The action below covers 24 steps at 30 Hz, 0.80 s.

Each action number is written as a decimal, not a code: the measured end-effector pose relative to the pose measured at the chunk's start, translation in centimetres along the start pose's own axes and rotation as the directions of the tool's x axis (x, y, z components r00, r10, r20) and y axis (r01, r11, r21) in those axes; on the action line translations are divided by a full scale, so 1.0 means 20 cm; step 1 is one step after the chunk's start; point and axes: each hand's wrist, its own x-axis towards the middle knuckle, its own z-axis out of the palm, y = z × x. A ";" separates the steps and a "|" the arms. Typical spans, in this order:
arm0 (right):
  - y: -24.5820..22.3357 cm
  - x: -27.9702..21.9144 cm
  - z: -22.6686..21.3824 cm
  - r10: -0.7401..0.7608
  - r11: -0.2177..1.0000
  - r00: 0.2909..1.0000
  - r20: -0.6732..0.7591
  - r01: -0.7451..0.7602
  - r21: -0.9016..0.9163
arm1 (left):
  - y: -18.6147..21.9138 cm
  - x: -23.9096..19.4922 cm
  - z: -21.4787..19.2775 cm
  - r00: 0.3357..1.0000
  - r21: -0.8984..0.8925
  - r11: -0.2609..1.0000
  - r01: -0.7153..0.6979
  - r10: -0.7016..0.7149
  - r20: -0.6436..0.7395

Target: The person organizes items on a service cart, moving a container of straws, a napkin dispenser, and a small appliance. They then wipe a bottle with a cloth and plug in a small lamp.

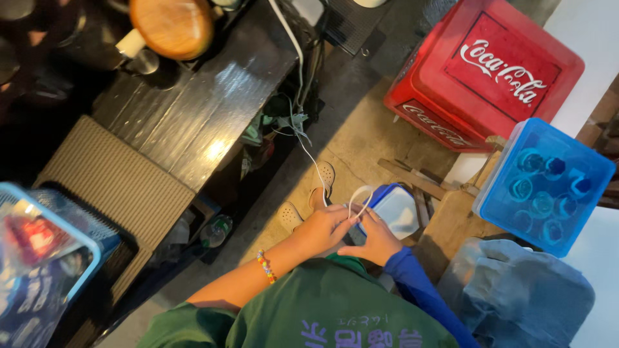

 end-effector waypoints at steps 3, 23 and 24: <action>0.15 0.07 0.07 -0.007 0.999 0.997 -0.077 0.004 -0.034 | -0.08 0.06 0.06 0.951 0.137 0.961 -0.239 0.260 -0.167; 1.35 0.24 0.78 0.586 0.376 0.809 0.053 -0.330 0.866 | -1.47 0.54 0.10 0.959 0.105 0.972 0.212 -0.186 -0.215; 1.35 0.23 0.74 0.564 0.369 0.825 0.015 -0.269 0.890 | -1.64 0.54 0.07 0.916 -0.030 0.936 0.350 -0.348 -0.201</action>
